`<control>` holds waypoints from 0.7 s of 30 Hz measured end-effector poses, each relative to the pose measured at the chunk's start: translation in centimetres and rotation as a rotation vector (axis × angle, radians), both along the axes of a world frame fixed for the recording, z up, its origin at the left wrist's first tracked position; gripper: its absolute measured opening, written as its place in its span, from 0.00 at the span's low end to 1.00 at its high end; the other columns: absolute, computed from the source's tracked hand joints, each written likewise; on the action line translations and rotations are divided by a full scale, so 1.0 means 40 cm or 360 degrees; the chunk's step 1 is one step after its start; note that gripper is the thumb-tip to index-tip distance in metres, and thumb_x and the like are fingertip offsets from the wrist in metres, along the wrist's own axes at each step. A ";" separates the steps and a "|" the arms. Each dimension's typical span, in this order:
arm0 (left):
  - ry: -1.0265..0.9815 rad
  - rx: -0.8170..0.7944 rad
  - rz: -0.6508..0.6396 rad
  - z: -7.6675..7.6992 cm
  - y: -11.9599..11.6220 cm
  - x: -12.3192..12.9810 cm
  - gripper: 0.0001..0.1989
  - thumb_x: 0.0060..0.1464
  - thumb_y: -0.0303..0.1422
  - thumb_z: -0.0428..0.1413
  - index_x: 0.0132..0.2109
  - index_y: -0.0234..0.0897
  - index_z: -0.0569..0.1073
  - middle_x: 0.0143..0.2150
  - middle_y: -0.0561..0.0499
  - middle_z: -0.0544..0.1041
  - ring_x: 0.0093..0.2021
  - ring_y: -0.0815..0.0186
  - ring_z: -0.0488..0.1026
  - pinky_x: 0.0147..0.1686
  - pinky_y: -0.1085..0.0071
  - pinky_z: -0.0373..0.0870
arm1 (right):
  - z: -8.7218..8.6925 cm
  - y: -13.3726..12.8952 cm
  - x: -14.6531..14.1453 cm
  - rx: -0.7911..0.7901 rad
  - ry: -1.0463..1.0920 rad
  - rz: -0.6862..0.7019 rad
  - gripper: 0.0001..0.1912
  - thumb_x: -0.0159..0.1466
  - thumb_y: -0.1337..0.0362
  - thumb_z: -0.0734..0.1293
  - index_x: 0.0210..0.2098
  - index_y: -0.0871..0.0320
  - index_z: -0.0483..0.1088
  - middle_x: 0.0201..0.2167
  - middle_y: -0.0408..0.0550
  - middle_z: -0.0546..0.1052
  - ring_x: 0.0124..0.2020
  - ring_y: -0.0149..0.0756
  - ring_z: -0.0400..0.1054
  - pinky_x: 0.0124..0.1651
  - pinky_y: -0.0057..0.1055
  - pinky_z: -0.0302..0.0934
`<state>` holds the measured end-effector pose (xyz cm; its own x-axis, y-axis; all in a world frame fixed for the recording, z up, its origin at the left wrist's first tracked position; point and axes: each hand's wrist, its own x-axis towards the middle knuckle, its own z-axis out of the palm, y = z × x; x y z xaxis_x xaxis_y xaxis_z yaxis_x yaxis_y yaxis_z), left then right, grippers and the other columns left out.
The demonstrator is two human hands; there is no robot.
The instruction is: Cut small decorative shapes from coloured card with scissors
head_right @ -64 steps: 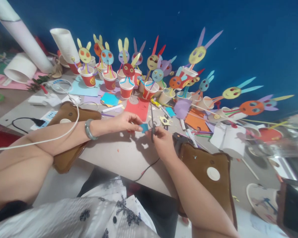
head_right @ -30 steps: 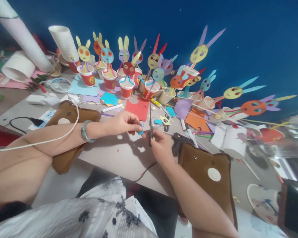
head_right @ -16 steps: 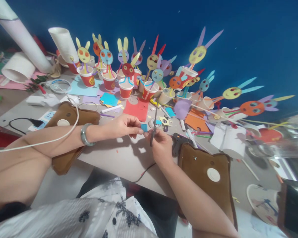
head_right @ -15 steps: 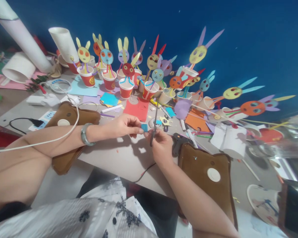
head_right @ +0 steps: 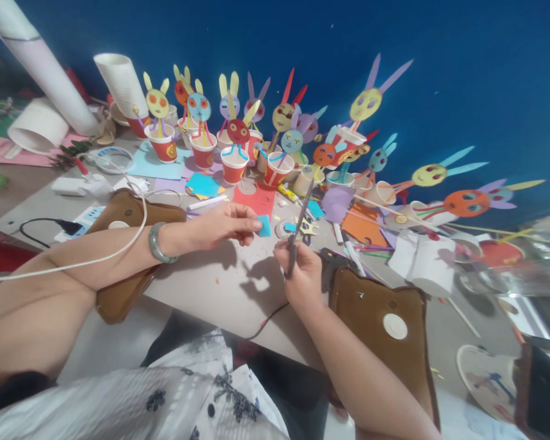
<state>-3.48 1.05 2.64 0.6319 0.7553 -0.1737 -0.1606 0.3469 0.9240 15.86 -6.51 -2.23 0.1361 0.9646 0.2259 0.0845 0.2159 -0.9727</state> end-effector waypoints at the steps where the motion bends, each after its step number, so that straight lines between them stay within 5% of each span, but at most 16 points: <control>1: -0.0042 -0.0064 0.0010 0.003 0.010 -0.003 0.13 0.51 0.34 0.67 0.31 0.30 0.72 0.24 0.54 0.75 0.22 0.76 0.70 0.26 0.76 0.68 | 0.005 -0.003 0.002 0.0007 0.0026 0.0135 0.23 0.57 0.40 0.71 0.25 0.54 0.70 0.27 0.46 0.70 0.31 0.38 0.64 0.35 0.36 0.60; 8: -0.0223 -0.0274 0.0118 0.029 0.047 -0.019 0.09 0.60 0.28 0.58 0.31 0.31 0.72 0.24 0.55 0.72 0.21 0.77 0.68 0.23 0.77 0.64 | 0.034 -0.043 0.006 -0.0191 0.0008 0.1207 0.30 0.60 0.32 0.62 0.34 0.54 0.71 0.35 0.52 0.76 0.35 0.43 0.68 0.43 0.41 0.63; 21: -0.0288 -0.0269 0.0158 0.030 0.042 -0.019 0.12 0.56 0.33 0.63 0.30 0.32 0.70 0.25 0.55 0.72 0.21 0.77 0.66 0.23 0.78 0.61 | 0.055 -0.045 -0.006 -0.0341 -0.0037 0.1367 0.29 0.61 0.33 0.61 0.33 0.54 0.67 0.37 0.51 0.75 0.38 0.43 0.67 0.47 0.41 0.61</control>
<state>-4.25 2.73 3.83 0.5882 0.7852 -0.1937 -0.3589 0.4681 0.8075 15.64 -8.32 -0.05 -0.6574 0.7532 0.0222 -0.0028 0.0271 -0.9996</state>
